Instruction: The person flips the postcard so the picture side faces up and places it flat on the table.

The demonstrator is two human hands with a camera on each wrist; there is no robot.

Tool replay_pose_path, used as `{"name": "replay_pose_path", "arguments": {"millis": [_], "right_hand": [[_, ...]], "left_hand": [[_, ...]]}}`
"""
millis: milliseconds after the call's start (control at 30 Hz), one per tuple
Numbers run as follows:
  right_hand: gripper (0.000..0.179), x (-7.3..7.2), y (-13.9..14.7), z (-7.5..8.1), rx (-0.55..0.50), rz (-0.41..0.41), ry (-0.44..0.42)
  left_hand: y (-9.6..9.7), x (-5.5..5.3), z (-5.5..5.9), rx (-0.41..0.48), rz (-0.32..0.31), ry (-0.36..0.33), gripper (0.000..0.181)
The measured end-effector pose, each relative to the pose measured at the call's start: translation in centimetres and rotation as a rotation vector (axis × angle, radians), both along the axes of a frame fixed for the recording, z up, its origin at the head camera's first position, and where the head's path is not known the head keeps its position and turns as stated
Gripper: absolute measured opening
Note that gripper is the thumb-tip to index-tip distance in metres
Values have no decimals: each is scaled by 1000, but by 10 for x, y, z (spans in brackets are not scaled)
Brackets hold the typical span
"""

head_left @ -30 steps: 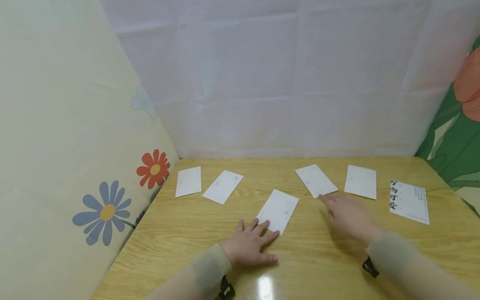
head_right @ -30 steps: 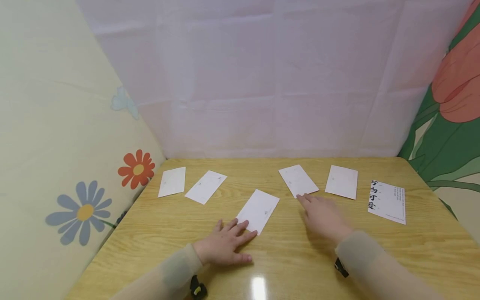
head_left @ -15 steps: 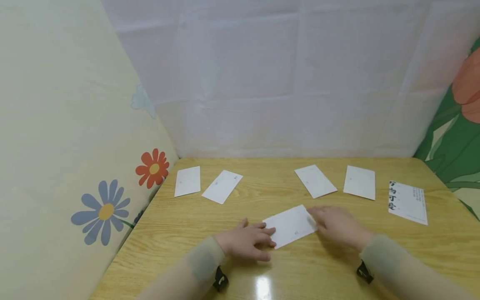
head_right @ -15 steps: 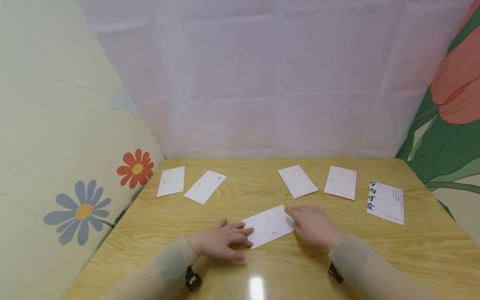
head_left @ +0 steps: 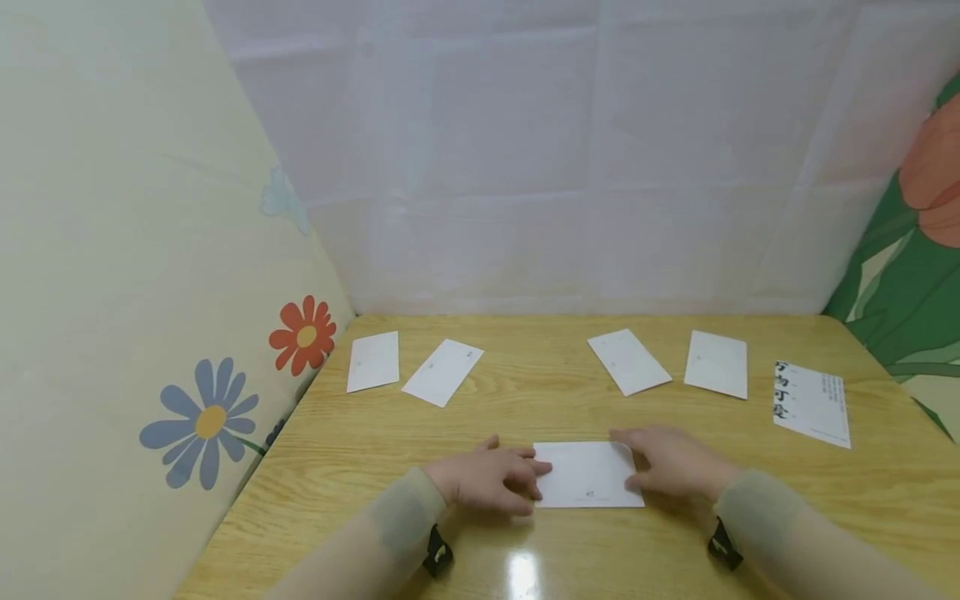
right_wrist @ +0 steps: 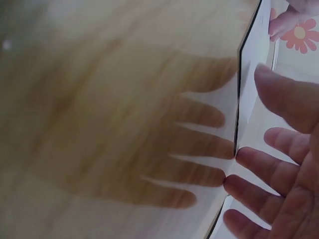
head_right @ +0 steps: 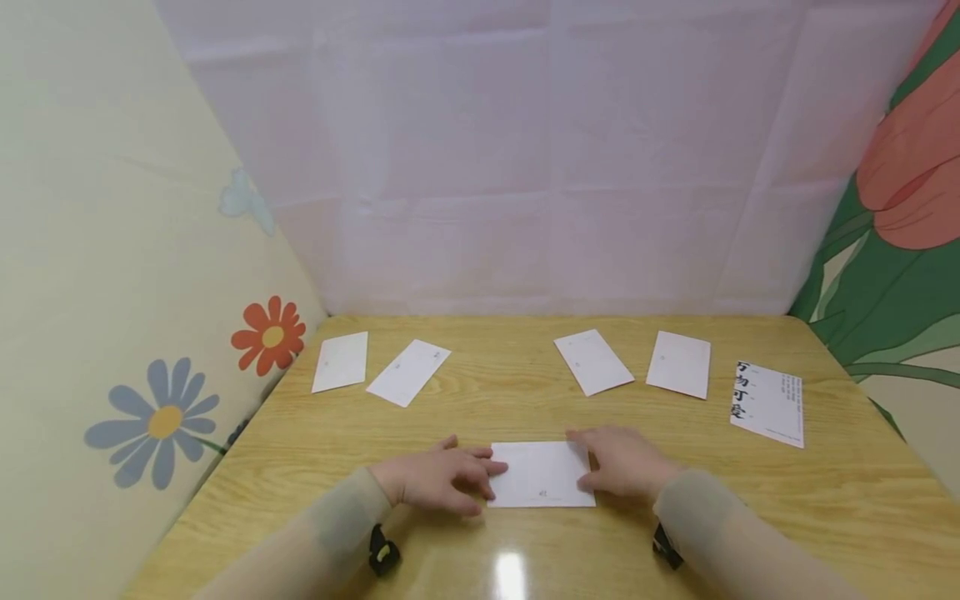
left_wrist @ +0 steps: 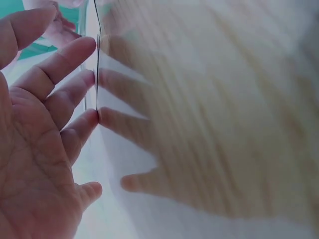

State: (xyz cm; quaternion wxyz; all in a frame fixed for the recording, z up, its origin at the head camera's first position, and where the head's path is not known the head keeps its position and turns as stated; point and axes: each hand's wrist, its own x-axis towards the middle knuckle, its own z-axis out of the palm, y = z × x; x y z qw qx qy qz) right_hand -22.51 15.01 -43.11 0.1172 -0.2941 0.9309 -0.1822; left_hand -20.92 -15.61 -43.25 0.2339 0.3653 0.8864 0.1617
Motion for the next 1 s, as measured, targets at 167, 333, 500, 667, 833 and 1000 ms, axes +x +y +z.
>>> {"name": "replay_pose_path", "arguments": {"millis": [167,333,500,667,833,1000], "right_hand": [[74,-1,-2,-4,13,-31,-30],[75,-1,-3,-6,23,-39,3],[75,-2,-6,-6,26,-54,8],[75,-2,-9,-6,31,-67,0],[74,-2,-11,-5,25,-83,-23],[73,-3,-11,-5,13,-95,-25]], "left_hand": [[5,-1,1,-12,1,40,18],[18,-1,5,-39,18,126,21],[28,-10,2,-18,164,115,26],[33,-18,-1,4,286,151,42],[37,-21,0,-13,333,148,54],[40,-24,-4,-39,357,146,57]]}}
